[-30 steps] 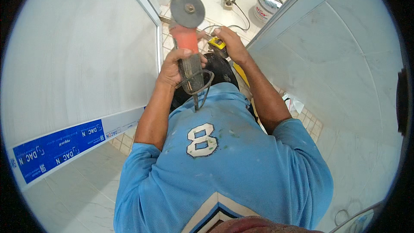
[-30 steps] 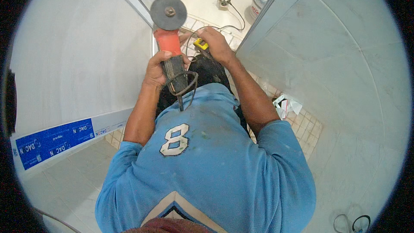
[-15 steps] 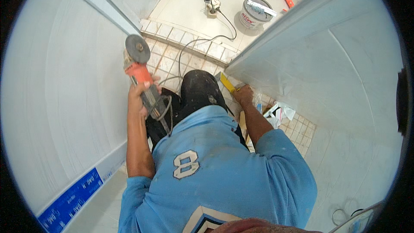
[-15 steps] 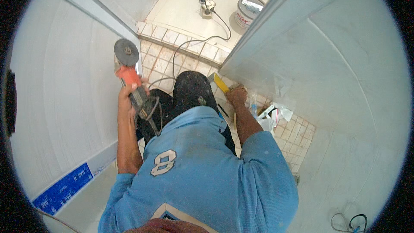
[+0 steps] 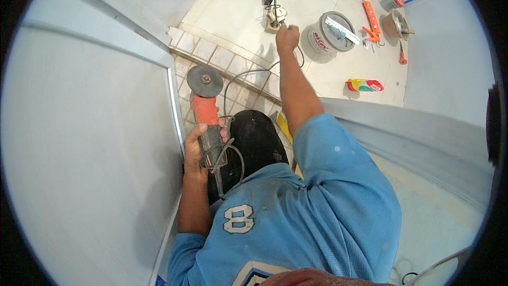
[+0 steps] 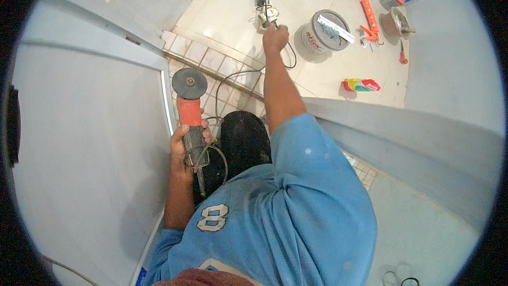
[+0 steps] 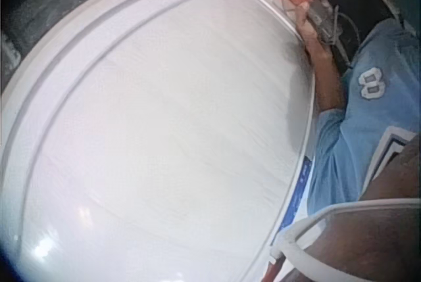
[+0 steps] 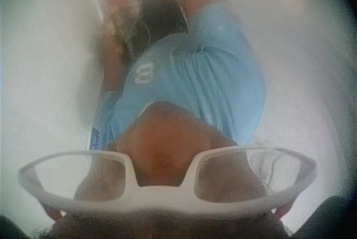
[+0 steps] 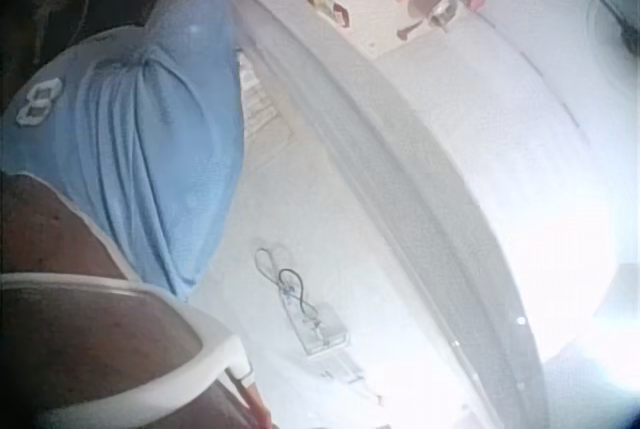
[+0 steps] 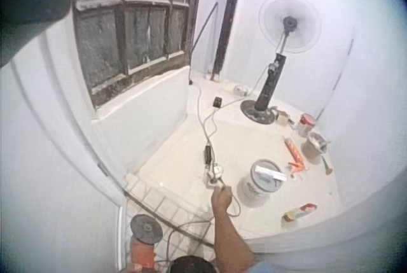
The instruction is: The person uses an angle grinder to cut a large ceramic tile leaning against a wall. After cutting, the person walks across the room and rummages through a bag and a bucket of tools.
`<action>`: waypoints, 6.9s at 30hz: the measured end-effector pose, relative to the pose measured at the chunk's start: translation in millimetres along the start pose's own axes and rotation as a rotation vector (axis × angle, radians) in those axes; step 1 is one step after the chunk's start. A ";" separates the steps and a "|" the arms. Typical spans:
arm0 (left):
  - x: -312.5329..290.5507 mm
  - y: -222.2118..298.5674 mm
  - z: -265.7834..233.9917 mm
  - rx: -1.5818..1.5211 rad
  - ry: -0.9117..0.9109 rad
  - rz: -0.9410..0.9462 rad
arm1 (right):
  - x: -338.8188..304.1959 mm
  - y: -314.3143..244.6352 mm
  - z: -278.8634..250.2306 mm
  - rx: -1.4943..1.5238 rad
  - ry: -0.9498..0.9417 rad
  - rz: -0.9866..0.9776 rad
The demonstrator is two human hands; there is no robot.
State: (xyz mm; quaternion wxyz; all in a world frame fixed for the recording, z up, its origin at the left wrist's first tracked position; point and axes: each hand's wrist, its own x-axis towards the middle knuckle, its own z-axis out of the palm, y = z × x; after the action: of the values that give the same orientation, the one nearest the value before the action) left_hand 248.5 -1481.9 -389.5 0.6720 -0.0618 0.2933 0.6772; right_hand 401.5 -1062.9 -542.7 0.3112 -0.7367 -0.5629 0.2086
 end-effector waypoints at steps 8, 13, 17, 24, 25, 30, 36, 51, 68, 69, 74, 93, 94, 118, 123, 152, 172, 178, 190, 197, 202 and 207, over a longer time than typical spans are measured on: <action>81.7 13.2 7.6 -0.172 -0.142 0.025 | 132.0 46.0 87.1 -0.006 -0.190 -0.101; 119.0 27.0 18.8 -0.182 -0.089 0.019 | 123.4 64.4 96.6 0.173 -0.255 0.015; 135.4 29.0 40.2 -0.321 -0.094 0.017 | 124.4 67.6 106.1 0.355 -0.251 0.093; 143.4 33.6 41.3 -0.171 -0.033 0.060 | 119.3 46.9 86.5 0.231 -0.154 0.129; 141.2 34.3 41.6 -0.165 -0.050 0.050 | 115.8 42.0 74.0 0.159 -0.062 0.167; 133.9 37.9 52.4 -0.077 -0.100 0.043 | 0.0 -13.9 -4.3 0.713 -0.129 0.313; 120.7 53.4 79.1 0.249 -0.129 0.115 | -156.0 -75.7 -77.2 0.999 -0.996 0.564; -65.3 30.6 180.0 0.577 -0.541 0.451 | -271.8 -165.1 -365.5 0.472 -1.277 -0.490; -354.5 23.4 156.1 1.154 0.346 1.628 | -372.4 -213.3 -492.9 1.141 -1.547 -0.466; -356.9 33.8 158.5 1.220 0.438 1.884 | -364.2 -222.6 -501.1 1.130 -1.496 -0.505; -382.4 45.5 154.8 1.497 0.794 2.207 | -341.7 -249.8 -507.2 1.206 -1.471 -0.615; -393.7 66.1 188.1 1.074 0.497 1.702 | -413.9 -215.2 -546.4 1.229 -1.000 -0.721; -385.4 60.6 190.8 1.085 0.475 1.732 | -424.2 -220.2 -558.2 1.241 -0.956 -0.736; -351.2 0.7 264.2 1.161 -0.110 2.120 | -483.0 -251.1 -614.7 1.054 -0.255 -1.084; -356.2 12.5 267.7 1.156 -0.110 1.950 | -490.6 -257.5 -615.0 0.956 -0.198 -1.102; -367.1 16.1 288.4 1.017 -0.235 1.344 | -486.8 -255.2 -616.1 0.914 -0.129 -1.012; -357.4 10.2 294.9 0.984 -0.268 1.350 | -474.0 -257.7 -613.7 0.958 -0.195 -1.007; -360.6 9.5 294.6 0.993 -0.248 1.348 | -474.6 -256.5 -609.9 0.983 -0.168 -1.037; -361.9 11.9 296.1 0.981 -0.262 1.361 | -470.3 -261.0 -607.3 0.933 -0.071 -1.080; -360.8 12.2 294.4 1.008 -0.248 1.333 | -473.3 -259.5 -609.7 0.924 -0.141 -1.031; -363.1 13.0 293.5 1.016 -0.232 1.340 | -475.3 -260.9 -610.7 0.901 -0.088 -1.048; -362.2 13.7 292.0 1.008 -0.235 1.347 | -476.0 -261.5 -610.6 0.885 -0.093 -1.035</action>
State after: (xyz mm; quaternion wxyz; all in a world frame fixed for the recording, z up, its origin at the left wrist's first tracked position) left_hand 358.6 -1657.1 27.4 0.0985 0.5036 0.4622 0.7232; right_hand 487.2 -1610.9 57.4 0.6185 -0.1662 -0.7172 0.2748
